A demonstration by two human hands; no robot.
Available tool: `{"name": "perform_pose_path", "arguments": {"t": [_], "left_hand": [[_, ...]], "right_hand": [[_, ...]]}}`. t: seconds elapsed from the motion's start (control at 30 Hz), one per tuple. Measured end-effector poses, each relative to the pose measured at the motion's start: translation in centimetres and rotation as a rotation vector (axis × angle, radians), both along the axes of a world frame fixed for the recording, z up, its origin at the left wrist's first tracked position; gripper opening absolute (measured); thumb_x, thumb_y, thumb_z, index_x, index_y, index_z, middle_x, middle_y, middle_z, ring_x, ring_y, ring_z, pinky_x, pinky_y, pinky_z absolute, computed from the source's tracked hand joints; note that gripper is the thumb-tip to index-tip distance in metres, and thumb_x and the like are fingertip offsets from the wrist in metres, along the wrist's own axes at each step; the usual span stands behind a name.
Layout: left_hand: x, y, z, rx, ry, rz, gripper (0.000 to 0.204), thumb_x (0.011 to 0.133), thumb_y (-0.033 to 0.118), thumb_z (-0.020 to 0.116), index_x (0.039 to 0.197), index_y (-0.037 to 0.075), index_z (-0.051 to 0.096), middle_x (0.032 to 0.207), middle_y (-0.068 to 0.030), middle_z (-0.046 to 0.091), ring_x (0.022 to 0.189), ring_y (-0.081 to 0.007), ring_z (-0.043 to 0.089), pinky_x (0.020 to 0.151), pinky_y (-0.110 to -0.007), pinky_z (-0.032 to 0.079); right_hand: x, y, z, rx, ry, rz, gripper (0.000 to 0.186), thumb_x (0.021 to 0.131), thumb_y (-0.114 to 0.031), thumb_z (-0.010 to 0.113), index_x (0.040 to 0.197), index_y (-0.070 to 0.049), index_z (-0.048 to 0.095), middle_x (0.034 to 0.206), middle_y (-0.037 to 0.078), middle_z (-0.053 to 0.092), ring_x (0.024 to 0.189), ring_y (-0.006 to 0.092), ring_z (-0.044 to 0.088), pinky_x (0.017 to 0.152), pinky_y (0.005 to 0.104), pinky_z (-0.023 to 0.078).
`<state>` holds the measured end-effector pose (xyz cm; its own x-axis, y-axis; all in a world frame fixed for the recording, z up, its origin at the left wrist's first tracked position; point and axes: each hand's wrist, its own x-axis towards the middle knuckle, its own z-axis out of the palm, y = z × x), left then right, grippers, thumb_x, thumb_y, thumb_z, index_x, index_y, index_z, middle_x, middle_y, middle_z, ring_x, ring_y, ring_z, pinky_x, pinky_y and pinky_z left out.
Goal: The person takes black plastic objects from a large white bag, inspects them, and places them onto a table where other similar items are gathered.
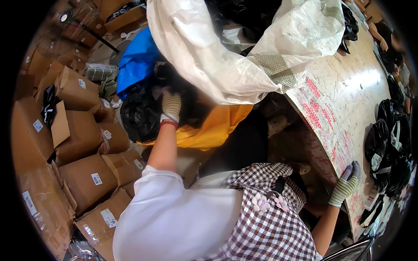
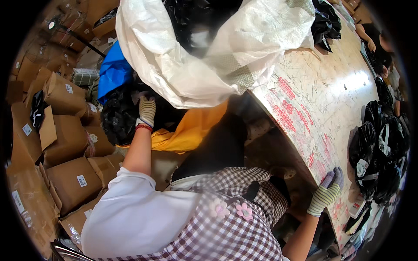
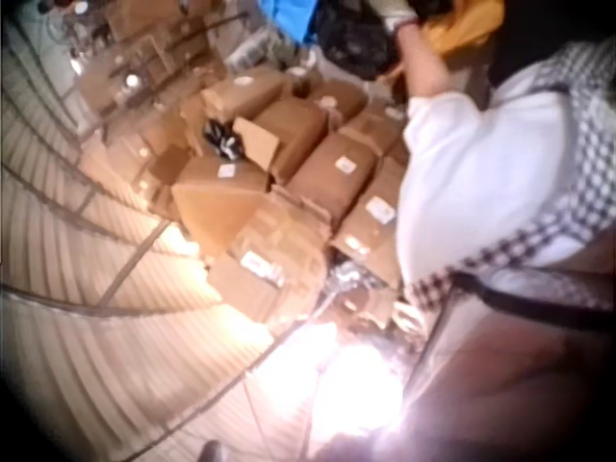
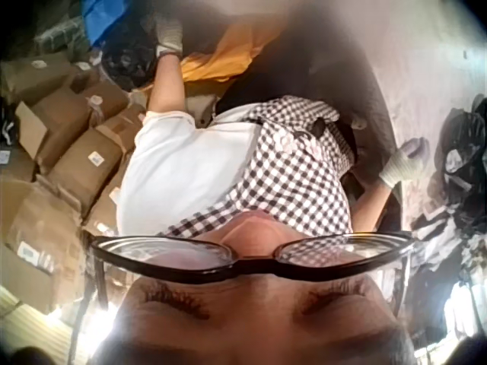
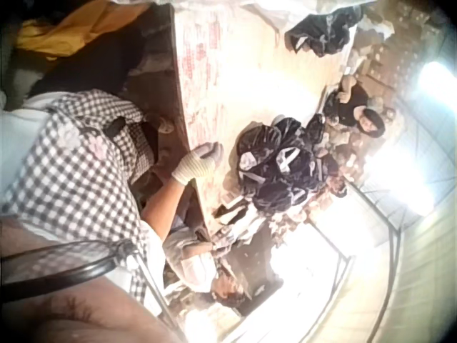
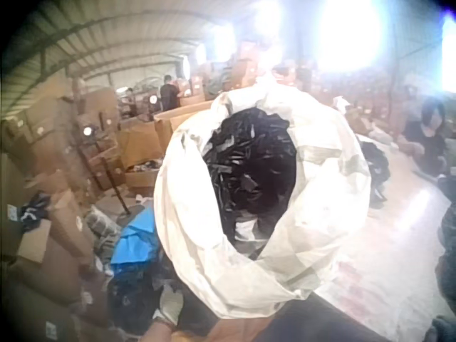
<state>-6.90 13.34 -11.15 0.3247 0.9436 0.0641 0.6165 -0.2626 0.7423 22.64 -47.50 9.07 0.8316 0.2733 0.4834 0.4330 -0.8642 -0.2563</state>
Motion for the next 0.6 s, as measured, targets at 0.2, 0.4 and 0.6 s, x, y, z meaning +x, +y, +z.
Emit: {"name": "perform_pose_path", "arguments": {"t": [0.2, 0.4, 0.6], "left_hand": [[3.3, -3.9, -6.5, -0.168, 0.43, -0.745, 0.049, 0.095, 0.032, 0.058, 0.136, 0.006, 0.054, 0.138, -0.0233, 0.055, 0.13, -0.0365, 0.05, 0.107, -0.04, 0.041], [3.0, -7.1, -1.2, -0.518, 0.45, -0.68, 0.044, 0.098, 0.036, 0.052, 0.131, 0.007, 0.058, 0.134, -0.0229, 0.059, 0.126, -0.0357, 0.055, 0.102, -0.039, 0.045], [6.3, -0.8, -7.7, 1.044, 0.626, -0.987, 0.045, 0.102, 0.03, 0.043, 0.139, 0.006, 0.054, 0.14, -0.011, 0.058, 0.134, -0.028, 0.048, 0.112, -0.04, 0.034]], "right_hand": [[-0.2, 0.3, -0.1, 0.004, -0.084, 0.048, 0.024, 0.093, -0.006, 0.06, 0.115, 0.003, 0.065, 0.116, 0.021, 0.066, 0.109, 0.0377, 0.062, 0.1, 0.0447, 0.047], [-0.6, 1.8, 0.8, -0.002, -0.232, 0.025, 0.017, 0.088, -0.009, 0.064, 0.103, -0.002, 0.065, 0.108, 0.019, 0.067, 0.102, 0.038, 0.062, 0.092, 0.0474, 0.048], [-0.4, 1.9, 1.2, 0.006, -0.207, 0.011, 0.018, 0.087, -0.013, 0.064, 0.102, -0.003, 0.066, 0.107, 0.017, 0.067, 0.099, 0.0374, 0.062, 0.09, 0.0473, 0.047]]}}
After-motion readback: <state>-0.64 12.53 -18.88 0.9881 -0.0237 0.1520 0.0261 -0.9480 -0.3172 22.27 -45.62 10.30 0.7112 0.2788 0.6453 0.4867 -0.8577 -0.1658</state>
